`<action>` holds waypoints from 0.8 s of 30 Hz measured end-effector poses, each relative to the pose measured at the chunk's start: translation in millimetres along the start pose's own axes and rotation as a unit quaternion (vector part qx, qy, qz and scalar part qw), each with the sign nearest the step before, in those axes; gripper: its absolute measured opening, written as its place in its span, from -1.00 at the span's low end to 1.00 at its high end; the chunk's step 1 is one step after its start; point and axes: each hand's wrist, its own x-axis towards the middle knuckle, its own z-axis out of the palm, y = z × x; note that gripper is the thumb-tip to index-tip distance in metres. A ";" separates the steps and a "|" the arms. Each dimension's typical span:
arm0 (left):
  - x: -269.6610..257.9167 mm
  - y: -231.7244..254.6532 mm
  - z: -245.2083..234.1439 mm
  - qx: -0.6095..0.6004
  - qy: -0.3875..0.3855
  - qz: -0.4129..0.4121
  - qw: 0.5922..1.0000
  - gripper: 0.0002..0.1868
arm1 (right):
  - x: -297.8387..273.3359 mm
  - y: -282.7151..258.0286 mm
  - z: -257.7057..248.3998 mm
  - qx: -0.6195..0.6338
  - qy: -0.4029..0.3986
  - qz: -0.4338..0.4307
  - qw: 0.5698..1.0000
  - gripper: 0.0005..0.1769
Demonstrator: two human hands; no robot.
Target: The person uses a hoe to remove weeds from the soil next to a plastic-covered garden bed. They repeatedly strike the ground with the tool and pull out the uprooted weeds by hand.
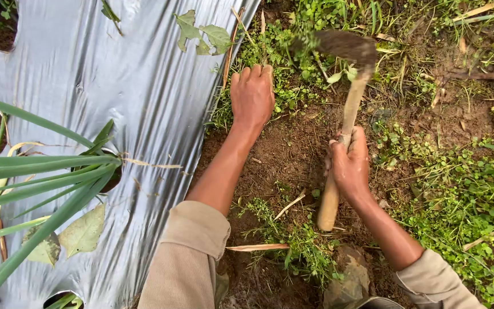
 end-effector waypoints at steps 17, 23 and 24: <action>-5.7 4.1 -15.4 -0.013 0.004 -0.005 1.000 -0.86 | 8.1 26.8 -0.7 -0.013 -0.019 -0.008 1.000 -0.80; -12.4 -2.3 -14.8 -0.013 -0.002 0.019 1.000 -0.87 | 8.5 22.4 -23.6 -0.061 -0.046 0.007 0.997 -0.81; -13.2 -3.6 -15.2 -0.014 -0.001 0.022 1.000 -0.87 | 9.6 19.8 -26.1 -0.033 -0.034 -0.009 0.999 -0.78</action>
